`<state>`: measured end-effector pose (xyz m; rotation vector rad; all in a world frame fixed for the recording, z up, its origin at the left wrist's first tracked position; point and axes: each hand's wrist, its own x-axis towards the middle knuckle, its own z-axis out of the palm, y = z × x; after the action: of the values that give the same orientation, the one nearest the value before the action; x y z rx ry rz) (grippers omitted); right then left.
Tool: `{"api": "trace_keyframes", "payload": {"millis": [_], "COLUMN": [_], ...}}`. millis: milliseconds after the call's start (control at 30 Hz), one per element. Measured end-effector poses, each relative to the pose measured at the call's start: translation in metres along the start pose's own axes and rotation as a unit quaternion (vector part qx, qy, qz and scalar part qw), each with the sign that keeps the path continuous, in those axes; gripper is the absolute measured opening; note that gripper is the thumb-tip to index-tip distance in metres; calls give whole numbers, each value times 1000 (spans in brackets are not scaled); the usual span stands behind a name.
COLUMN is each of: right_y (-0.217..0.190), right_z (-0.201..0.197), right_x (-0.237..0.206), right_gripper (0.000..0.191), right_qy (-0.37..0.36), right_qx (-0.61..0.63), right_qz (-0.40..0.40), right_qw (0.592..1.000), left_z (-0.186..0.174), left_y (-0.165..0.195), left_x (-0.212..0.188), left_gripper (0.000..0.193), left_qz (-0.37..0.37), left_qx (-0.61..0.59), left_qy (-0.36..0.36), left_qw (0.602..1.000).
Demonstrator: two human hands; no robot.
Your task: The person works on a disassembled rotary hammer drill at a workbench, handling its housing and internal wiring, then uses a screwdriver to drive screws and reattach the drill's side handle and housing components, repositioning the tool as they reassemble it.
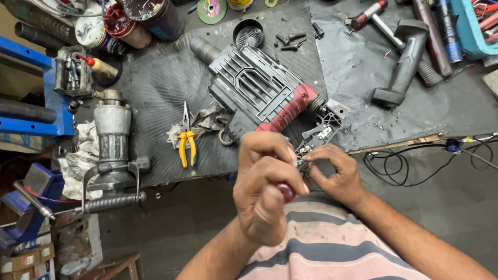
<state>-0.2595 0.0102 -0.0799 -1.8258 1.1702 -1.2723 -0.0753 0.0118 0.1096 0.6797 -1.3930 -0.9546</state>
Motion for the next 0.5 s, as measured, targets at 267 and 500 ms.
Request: {"api": "trace_keyframes", "payload": {"millis": [267, 500], "right_y": [-8, -14], "right_z": [-21, -29], "right_x": [11, 11], "right_gripper": [28, 40], "right_qy": [-33, -90], "right_qx": [-124, -224], "right_qz": [7, -54], "right_qw": [992, 969], "left_z": [-11, -3], "left_y": [-15, 0], "left_x": [-6, -15], "left_gripper": [38, 39], "left_qz": [37, -24], "left_qx": [-61, 46], "left_qy": [-57, 19], "left_qw": [996, 998]}}
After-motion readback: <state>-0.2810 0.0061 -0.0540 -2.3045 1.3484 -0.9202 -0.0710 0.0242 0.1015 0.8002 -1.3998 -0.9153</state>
